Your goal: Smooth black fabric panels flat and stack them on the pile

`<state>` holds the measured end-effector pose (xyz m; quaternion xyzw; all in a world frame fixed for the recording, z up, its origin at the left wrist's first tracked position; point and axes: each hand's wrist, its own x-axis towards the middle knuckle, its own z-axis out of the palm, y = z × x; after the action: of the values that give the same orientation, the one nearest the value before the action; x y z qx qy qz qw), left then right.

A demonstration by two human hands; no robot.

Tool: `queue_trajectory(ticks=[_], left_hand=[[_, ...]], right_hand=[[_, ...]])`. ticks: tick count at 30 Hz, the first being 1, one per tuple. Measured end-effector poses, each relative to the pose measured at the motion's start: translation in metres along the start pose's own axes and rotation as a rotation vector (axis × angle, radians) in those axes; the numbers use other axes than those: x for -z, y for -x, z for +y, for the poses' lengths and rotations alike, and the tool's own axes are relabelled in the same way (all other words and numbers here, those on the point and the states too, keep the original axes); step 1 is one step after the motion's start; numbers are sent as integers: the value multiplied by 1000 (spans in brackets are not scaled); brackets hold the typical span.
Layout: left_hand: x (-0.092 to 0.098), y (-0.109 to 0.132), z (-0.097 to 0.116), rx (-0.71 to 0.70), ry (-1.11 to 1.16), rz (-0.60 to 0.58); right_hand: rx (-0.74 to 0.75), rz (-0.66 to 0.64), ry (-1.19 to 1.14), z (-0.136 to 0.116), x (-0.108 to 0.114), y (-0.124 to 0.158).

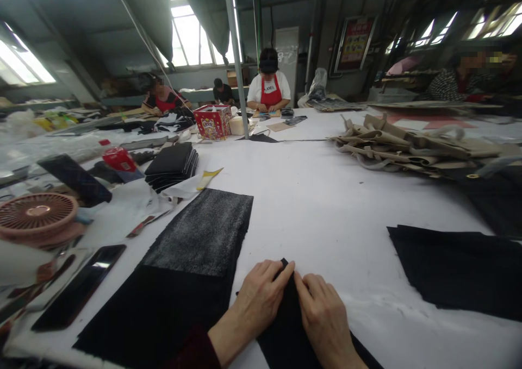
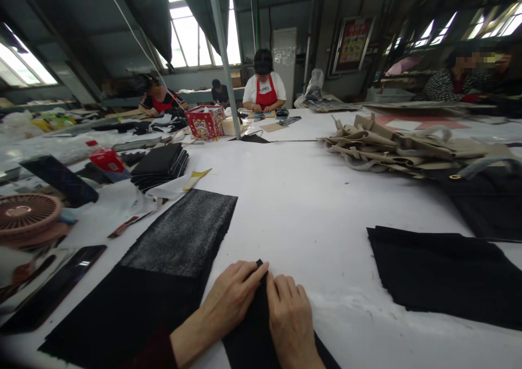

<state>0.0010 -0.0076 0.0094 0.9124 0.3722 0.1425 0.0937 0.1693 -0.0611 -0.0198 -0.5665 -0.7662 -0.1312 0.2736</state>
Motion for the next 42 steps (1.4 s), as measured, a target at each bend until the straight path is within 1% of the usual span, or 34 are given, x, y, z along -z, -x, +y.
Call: queue_trajectory(ticks=[5, 10, 17, 24, 30, 42], left_hand=[[-1, 1, 0, 16, -9, 10], [-3, 0, -1, 15, -5, 21], [-8, 0, -3, 4, -5, 58], [-10, 0, -4, 7, -19, 65], [-11, 0, -4, 11, -19, 61], [-11, 0, -3, 27, -21, 63]], right_hand=[[42, 6, -22, 0, 1, -1], [47, 5, -26, 1, -1, -1], [80, 47, -15, 1, -6, 0], [84, 37, -29, 1, -4, -2], [85, 20, -29, 2, -6, 0], [90, 31, -33, 0, -4, -2]])
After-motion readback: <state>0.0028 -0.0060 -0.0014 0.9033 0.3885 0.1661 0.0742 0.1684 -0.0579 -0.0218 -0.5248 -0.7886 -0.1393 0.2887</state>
